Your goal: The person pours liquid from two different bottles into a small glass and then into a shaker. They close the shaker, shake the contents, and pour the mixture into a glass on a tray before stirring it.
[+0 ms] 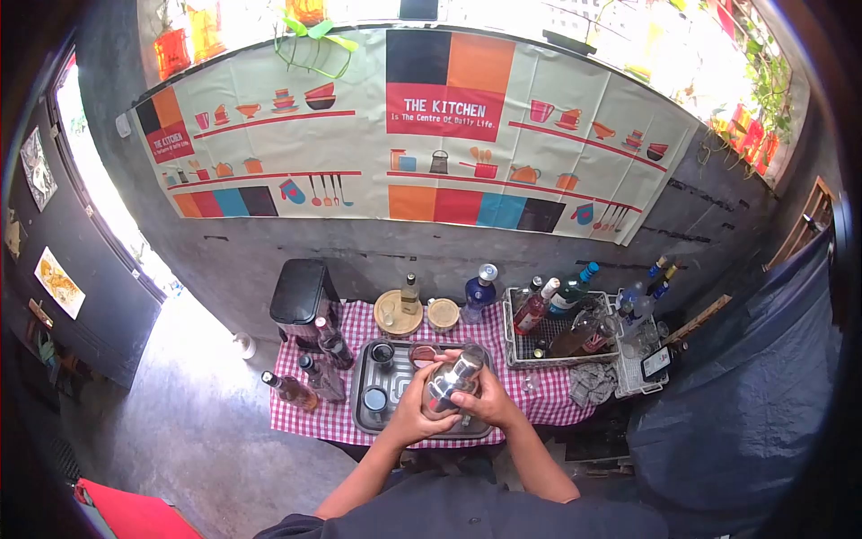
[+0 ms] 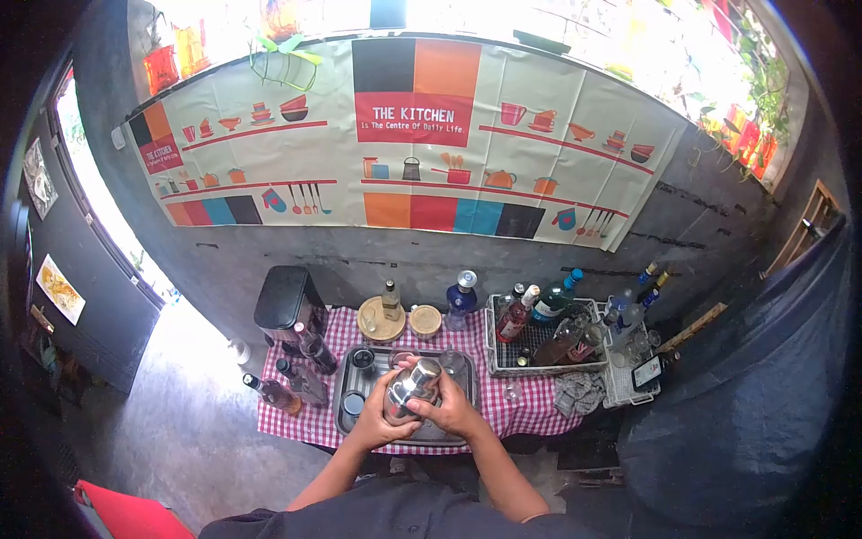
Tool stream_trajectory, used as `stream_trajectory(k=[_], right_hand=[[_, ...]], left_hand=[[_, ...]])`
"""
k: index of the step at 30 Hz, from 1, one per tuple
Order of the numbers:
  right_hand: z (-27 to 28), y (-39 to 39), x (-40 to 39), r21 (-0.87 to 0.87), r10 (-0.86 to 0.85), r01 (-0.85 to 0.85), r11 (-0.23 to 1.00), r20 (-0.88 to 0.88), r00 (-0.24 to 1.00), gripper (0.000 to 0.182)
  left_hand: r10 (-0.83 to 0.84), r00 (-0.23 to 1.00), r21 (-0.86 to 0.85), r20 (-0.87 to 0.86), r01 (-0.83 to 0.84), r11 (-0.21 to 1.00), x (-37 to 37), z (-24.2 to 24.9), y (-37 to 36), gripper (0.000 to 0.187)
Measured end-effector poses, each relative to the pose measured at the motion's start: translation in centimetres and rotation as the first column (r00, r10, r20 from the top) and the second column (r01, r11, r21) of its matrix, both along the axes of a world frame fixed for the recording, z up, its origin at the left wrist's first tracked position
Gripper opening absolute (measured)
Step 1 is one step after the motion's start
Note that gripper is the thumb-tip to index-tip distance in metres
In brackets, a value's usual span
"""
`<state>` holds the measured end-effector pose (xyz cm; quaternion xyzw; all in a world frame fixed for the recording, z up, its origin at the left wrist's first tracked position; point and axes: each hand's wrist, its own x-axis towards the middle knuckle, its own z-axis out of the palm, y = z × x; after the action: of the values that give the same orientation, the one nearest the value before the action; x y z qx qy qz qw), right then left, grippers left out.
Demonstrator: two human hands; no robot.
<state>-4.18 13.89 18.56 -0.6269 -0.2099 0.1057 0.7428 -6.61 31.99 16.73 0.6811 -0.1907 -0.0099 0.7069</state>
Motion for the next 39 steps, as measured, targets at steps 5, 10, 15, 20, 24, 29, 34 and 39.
stream_trajectory(k=[5, 10, 15, 20, 24, 29, 34, 39], right_hand=[[1.0, 0.3, 0.2, -0.082, -0.070, 0.074, 0.994, 0.049, 0.996, 0.071], [2.0, -0.5, 2.5, -0.142, -0.096, 0.102, 0.984, 0.050, 0.994, 0.069], [6.3, -0.4, 3.9, -0.118, -0.086, 0.097, 0.988, 0.095, 0.992, 0.071], [8.3, -0.6, 4.3, -0.152, -0.056, 0.069, 0.986, 0.086, 0.995, 0.068], [8.0, -0.9, 4.9, -0.186, -0.046, 0.057, 0.981, 0.064, 0.997, 0.068], [7.6, -0.3, 5.0, -0.184, -0.086, 0.090, 0.979, 0.033, 0.996, 0.071], [6.3, 1.4, 5.0, -0.002, -0.175, 0.175, 0.985, 0.008, 0.985, 0.071], [4.7, 2.4, 4.7, 0.100, -0.241, 0.241, 0.965, -0.017, 0.970, 0.070]], left_hand=[[0.031, 0.994, -0.043, 0.106, -0.026, 0.999, 1.3, -0.7, -0.4, 0.092], [-0.003, 0.996, -0.018, 0.095, 0.004, 1.000, 3.4, 1.4, -0.5, 0.091], [-0.056, 0.993, -0.026, 0.108, 0.059, 0.998, 5.6, 4.9, -0.4, 0.090], [-0.069, 0.987, -0.048, 0.142, 0.077, 0.996, 6.2, 6.5, -0.3, 0.087], [-0.090, 0.990, -0.098, 0.108, 0.100, 0.990, 6.1, 6.9, 0.0, 0.086], [-0.164, 0.986, -0.250, 0.041, 0.169, 0.953, 6.6, 6.7, 0.1, 0.093], [0.000, 0.997, -0.242, 0.083, 0.020, 0.970, 6.2, 6.8, -0.9, 0.094], [0.059, 0.990, -0.165, 0.131, -0.037, 0.986, 6.0, 5.5, -1.0, 0.092]])
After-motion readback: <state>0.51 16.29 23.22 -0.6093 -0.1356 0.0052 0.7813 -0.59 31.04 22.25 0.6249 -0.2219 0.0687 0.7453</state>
